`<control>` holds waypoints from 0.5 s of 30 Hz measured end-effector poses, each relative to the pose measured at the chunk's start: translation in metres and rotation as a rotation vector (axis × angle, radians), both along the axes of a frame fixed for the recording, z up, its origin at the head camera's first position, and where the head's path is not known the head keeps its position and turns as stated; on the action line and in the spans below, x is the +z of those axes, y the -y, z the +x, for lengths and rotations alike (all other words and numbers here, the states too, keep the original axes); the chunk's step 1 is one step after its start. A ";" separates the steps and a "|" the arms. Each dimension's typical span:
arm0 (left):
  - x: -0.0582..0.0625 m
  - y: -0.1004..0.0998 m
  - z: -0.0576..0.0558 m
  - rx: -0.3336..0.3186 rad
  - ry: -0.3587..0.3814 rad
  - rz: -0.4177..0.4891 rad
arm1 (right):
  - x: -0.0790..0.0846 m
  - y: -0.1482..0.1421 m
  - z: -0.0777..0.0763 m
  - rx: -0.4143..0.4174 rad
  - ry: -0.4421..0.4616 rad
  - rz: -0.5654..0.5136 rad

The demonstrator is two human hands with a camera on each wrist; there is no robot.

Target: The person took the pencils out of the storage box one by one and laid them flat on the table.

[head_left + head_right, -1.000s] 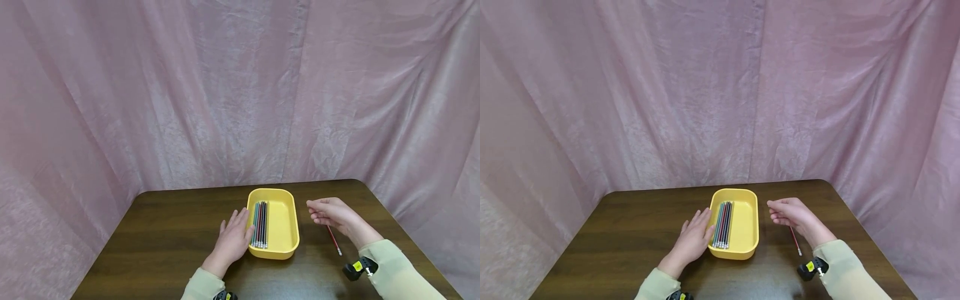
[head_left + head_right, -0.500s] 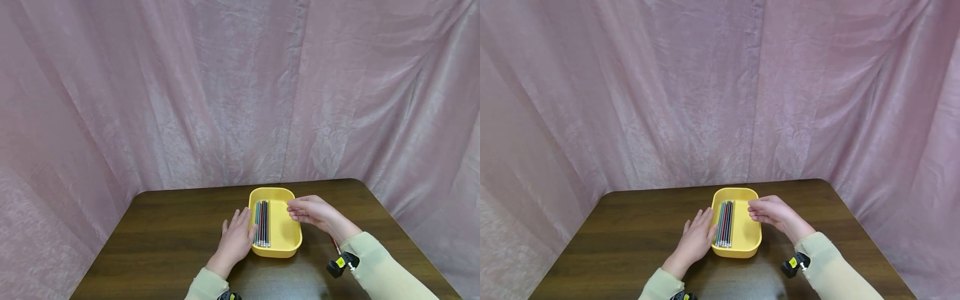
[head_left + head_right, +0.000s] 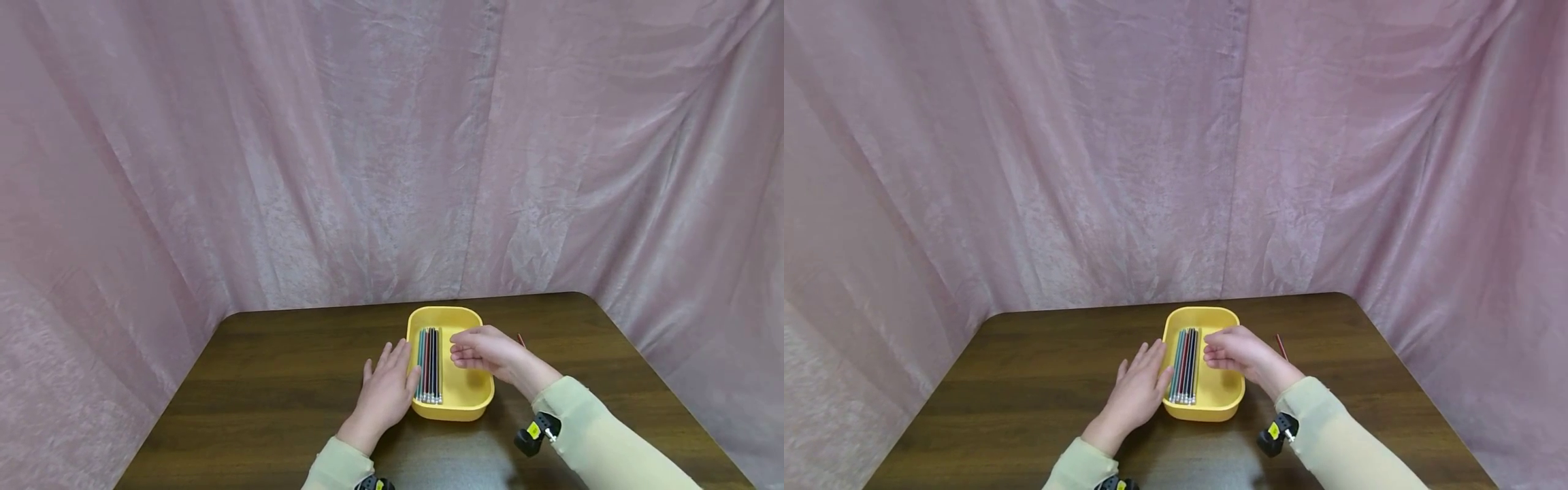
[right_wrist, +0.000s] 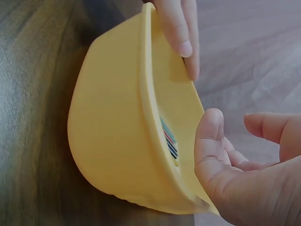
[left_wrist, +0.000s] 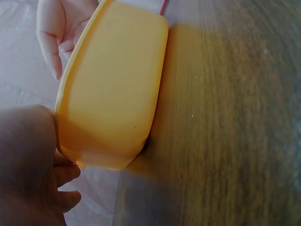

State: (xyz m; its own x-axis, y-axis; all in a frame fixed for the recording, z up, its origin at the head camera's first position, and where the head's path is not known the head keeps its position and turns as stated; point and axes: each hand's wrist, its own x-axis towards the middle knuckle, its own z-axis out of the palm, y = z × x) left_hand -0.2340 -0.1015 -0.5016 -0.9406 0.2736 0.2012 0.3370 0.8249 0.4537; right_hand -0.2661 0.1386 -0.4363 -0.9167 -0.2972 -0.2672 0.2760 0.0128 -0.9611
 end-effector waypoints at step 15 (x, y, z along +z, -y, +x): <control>0.001 0.003 0.000 0.002 0.000 -0.014 | -0.014 0.029 -0.002 -0.023 0.031 0.055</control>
State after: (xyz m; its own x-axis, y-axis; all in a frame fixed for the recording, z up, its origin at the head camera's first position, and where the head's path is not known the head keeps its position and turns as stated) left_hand -0.2340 -0.1041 -0.5005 -0.9411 0.2746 0.1971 0.3353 0.8316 0.4426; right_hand -0.2685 0.1094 -0.4500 -0.9141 -0.2606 -0.3107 0.3063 0.0584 -0.9501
